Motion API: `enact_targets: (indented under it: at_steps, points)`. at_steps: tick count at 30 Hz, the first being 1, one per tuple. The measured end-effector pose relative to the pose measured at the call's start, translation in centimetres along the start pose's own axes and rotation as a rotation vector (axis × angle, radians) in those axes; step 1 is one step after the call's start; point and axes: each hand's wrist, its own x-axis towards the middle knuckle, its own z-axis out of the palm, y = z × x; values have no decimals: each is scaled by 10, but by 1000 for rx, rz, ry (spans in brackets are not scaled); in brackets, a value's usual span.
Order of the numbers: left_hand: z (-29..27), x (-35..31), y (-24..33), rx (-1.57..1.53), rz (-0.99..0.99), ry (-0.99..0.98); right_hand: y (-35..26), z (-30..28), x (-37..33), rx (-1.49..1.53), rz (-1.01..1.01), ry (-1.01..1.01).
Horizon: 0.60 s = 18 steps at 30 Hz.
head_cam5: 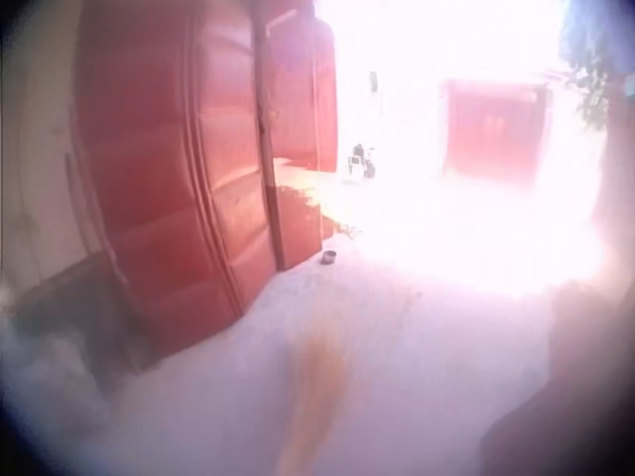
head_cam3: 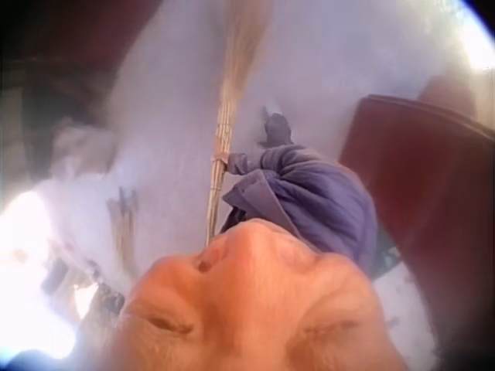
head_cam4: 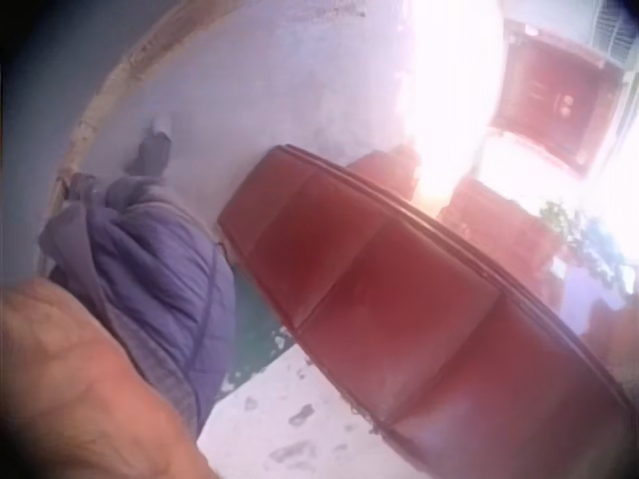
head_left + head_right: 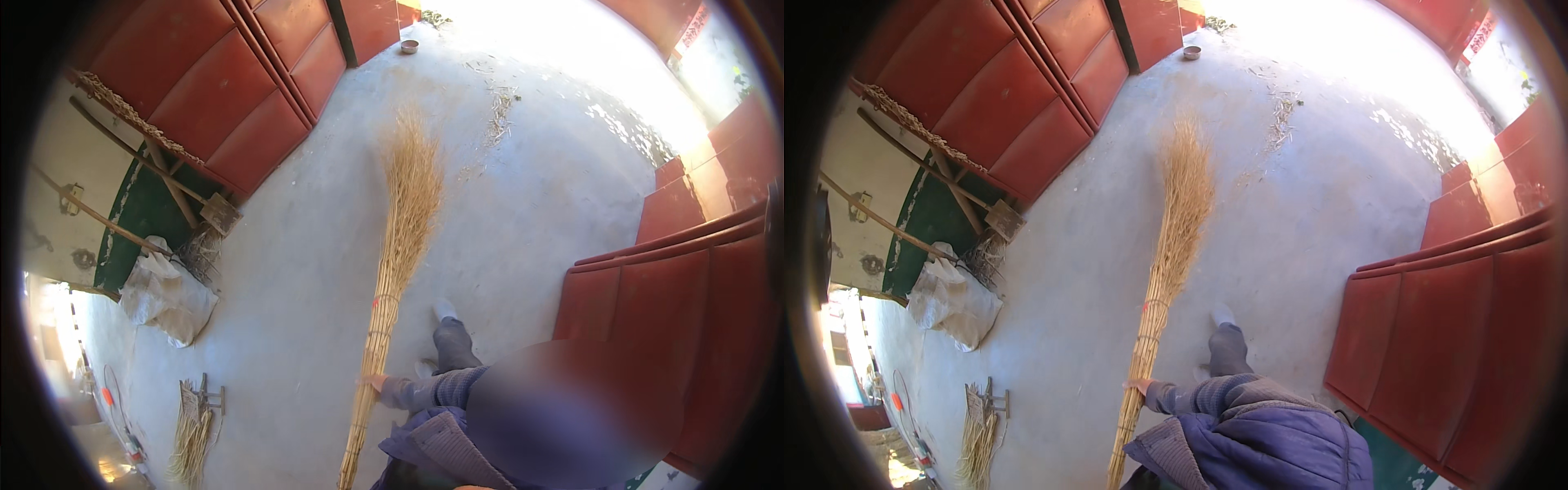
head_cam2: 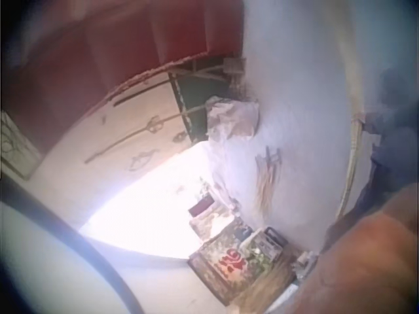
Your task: The person sweeps a concrete floor with a traditional straw broom, then sits and trims long sticks with hand shears. The person puts on gloves before trimming and works on the floor.
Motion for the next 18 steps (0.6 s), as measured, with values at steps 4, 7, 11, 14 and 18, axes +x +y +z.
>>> enact_targets:
  at_steps: [4,7,11,14,18]
  points:
    - [13,-13,9,3,-76,-73,20,-40,-6,23,106,20]
    - [21,-16,41,6,-117,-139,-21,-96,-9,1,97,164]
    - [20,-21,128,-2,-119,-219,-147,-227,18,-3,-75,368]
    - [-49,27,220,141,32,-253,-307,-387,89,-78,-264,662]
    - [-90,26,452,41,129,-96,-586,-385,-18,-123,-490,611]
